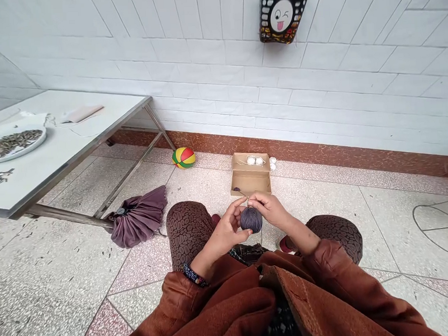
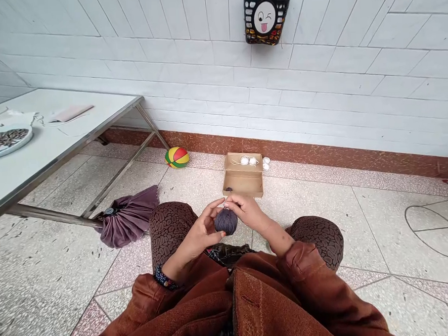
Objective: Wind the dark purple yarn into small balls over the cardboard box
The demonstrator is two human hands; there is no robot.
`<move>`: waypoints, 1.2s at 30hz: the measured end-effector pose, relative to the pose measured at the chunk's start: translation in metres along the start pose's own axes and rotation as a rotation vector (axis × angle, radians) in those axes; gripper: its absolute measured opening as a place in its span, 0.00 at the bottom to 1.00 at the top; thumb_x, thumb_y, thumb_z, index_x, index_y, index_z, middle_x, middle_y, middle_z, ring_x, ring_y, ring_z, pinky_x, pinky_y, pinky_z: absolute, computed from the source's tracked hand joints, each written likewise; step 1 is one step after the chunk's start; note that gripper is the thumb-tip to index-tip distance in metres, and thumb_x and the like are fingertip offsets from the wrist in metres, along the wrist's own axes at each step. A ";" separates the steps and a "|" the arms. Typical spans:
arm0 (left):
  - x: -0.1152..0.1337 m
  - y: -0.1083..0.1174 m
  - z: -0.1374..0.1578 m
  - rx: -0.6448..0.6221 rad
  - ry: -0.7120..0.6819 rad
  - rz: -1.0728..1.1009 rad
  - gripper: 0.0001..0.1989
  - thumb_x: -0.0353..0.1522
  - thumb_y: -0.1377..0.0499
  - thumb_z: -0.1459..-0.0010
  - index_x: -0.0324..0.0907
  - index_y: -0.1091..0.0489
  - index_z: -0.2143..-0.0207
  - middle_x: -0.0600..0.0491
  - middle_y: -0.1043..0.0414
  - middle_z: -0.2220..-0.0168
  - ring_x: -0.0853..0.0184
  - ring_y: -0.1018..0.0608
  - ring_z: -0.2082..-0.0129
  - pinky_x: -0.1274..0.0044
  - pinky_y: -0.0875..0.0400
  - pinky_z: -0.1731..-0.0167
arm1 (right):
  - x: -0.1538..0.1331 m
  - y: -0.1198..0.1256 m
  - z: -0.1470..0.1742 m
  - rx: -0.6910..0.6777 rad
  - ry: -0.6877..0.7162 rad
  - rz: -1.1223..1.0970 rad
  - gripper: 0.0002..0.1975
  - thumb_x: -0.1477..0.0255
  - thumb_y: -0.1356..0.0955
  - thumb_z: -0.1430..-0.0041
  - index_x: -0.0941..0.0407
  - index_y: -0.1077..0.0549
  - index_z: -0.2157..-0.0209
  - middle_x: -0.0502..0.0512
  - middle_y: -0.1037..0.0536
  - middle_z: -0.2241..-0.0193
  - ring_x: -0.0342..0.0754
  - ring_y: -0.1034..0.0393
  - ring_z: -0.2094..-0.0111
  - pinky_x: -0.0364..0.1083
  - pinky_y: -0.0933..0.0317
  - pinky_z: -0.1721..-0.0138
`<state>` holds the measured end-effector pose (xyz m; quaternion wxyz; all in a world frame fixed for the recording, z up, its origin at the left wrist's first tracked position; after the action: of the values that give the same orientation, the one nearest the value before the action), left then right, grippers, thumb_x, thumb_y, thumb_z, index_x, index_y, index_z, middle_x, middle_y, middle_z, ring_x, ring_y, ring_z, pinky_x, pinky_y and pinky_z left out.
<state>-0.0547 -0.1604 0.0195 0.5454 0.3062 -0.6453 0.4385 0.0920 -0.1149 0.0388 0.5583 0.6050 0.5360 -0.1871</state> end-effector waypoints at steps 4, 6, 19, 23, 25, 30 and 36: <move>0.003 0.017 -0.003 0.234 0.010 0.104 0.29 0.30 0.31 0.53 0.43 0.29 0.47 0.48 0.27 0.51 0.61 0.26 0.51 0.70 0.35 0.47 | 0.025 -0.024 0.023 0.049 -0.104 0.053 0.14 0.65 0.41 0.29 0.55 0.30 0.68 0.51 0.27 0.74 0.46 0.33 0.71 0.43 0.39 0.67; 0.001 0.025 -0.006 0.344 0.017 0.146 0.25 0.31 0.30 0.53 0.41 0.27 0.51 0.49 0.26 0.53 0.62 0.26 0.53 0.71 0.35 0.47 | 0.024 -0.039 0.035 -0.075 -0.068 0.095 0.14 0.66 0.41 0.29 0.54 0.30 0.67 0.52 0.25 0.72 0.47 0.32 0.70 0.44 0.39 0.66; 0.015 0.012 -0.028 0.174 -0.067 -0.152 0.26 0.28 0.32 0.55 0.43 0.27 0.51 0.47 0.30 0.50 0.59 0.28 0.49 0.69 0.34 0.47 | -0.048 0.023 -0.006 -0.075 0.180 0.160 0.15 0.64 0.40 0.28 0.53 0.25 0.63 0.55 0.23 0.66 0.49 0.29 0.64 0.47 0.37 0.61; 0.026 -0.005 -0.029 0.029 -0.065 0.043 0.35 0.28 0.32 0.54 0.48 0.33 0.42 0.48 0.30 0.48 0.61 0.28 0.48 0.70 0.35 0.48 | -0.022 0.036 -0.025 0.103 0.103 0.128 0.15 0.62 0.38 0.30 0.54 0.28 0.68 0.53 0.24 0.70 0.48 0.30 0.66 0.46 0.37 0.62; 0.031 -0.005 -0.032 0.071 -0.062 0.152 0.36 0.28 0.31 0.53 0.48 0.34 0.41 0.49 0.29 0.48 0.62 0.28 0.50 0.71 0.36 0.48 | -0.005 0.032 -0.023 0.187 0.033 0.094 0.16 0.62 0.39 0.30 0.54 0.29 0.69 0.52 0.26 0.72 0.47 0.31 0.69 0.45 0.38 0.65; 0.031 0.013 -0.054 0.267 -0.097 0.336 0.24 0.28 0.31 0.55 0.41 0.28 0.53 0.51 0.26 0.56 0.67 0.27 0.56 0.73 0.37 0.48 | 0.024 0.000 -0.004 0.170 -0.070 0.097 0.14 0.63 0.40 0.30 0.54 0.31 0.67 0.49 0.28 0.75 0.46 0.33 0.73 0.43 0.40 0.68; 0.003 0.042 -0.089 0.445 -0.066 0.282 0.22 0.31 0.30 0.60 0.39 0.29 0.59 0.53 0.26 0.62 0.67 0.26 0.62 0.73 0.34 0.55 | 0.017 -0.021 0.004 -0.015 0.024 0.176 0.14 0.65 0.41 0.29 0.54 0.30 0.66 0.51 0.26 0.72 0.47 0.31 0.69 0.44 0.39 0.65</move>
<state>-0.0537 -0.0624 0.0139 0.3768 0.3399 -0.5869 0.6310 0.0812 -0.1151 0.0138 0.5707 0.6478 0.4887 -0.1257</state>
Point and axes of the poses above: each hand's wrist, its own z-axis away from the middle knuckle, its own y-axis out of the back of the hand, x = y × z, the point moved 5 cm from there along -z, towards the middle knuckle
